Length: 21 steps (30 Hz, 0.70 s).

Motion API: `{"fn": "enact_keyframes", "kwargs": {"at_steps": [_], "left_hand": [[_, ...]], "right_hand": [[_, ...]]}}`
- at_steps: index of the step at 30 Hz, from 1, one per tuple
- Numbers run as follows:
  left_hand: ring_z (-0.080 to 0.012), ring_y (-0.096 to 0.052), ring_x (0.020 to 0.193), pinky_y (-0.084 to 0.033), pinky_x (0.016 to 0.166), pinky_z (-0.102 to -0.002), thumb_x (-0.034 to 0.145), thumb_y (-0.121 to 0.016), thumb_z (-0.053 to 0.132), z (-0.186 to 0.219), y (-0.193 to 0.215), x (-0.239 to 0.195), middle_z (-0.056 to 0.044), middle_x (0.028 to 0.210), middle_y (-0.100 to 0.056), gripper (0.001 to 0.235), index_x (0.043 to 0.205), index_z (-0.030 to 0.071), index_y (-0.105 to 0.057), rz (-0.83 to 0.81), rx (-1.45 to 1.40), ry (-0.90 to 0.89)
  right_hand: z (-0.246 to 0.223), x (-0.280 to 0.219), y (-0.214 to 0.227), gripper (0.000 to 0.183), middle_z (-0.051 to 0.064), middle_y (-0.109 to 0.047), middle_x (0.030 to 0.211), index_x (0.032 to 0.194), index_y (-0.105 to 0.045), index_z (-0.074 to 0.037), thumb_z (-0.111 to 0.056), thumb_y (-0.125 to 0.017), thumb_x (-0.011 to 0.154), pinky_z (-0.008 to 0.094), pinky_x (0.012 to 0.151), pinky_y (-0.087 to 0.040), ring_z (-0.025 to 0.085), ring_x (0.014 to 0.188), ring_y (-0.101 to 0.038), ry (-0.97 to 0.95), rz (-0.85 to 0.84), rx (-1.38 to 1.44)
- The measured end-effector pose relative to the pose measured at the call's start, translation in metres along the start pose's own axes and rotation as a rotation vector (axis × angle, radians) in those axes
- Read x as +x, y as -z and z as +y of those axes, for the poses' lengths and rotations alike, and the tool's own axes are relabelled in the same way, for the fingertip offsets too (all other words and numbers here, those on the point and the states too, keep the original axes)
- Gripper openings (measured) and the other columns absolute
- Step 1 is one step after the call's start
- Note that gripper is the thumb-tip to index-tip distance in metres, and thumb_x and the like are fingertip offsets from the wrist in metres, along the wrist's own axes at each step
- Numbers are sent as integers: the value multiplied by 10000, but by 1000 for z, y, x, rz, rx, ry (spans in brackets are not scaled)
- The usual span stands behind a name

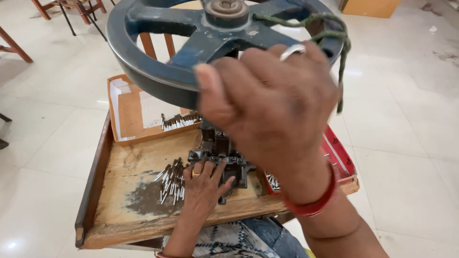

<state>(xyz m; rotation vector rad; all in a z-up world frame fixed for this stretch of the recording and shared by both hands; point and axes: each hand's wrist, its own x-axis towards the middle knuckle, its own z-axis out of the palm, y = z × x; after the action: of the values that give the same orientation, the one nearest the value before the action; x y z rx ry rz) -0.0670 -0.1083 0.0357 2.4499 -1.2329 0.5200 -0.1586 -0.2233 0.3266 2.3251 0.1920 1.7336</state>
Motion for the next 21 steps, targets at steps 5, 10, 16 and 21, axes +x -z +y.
{"fn": "enact_keyframes", "kwargs": {"at_steps": [5,10,16,21], "left_hand": [[-258,-540,1286,-310,1091,-525,844,-658,335,2,-10,7,-54,1323,-645,506,1305,128,-694,349,71,-105],[-318,-523,1205,-294,999,-526,852,-747,419,22,14,25,-121,1224,-678,391,1137,152,-770,82,-16,200],[-191,-657,1099,-523,986,-351,986,-705,134,29,-40,20,-89,1172,-770,209,1183,109,-771,287,-400,34],[-309,-717,1023,-585,921,-390,924,-617,124,97,14,38,-168,1099,-746,225,1098,17,-711,441,-398,-255]], "right_hand": [[-46,19,-30,442,-41,-342,726,758,-498,-189,-426,-610,1113,330,754,-346,118,600,-332,34,92,-280],[27,-14,-17,373,-64,-412,648,829,-642,-187,-440,-606,1102,332,689,-320,118,565,-309,157,117,18],[97,-35,-19,495,9,-547,637,832,-732,-86,-317,-464,1177,333,665,-296,126,562,-364,41,139,557],[93,-44,-20,570,89,-602,699,879,-785,26,-319,-462,1197,345,661,-288,182,598,-443,64,160,560]]}}
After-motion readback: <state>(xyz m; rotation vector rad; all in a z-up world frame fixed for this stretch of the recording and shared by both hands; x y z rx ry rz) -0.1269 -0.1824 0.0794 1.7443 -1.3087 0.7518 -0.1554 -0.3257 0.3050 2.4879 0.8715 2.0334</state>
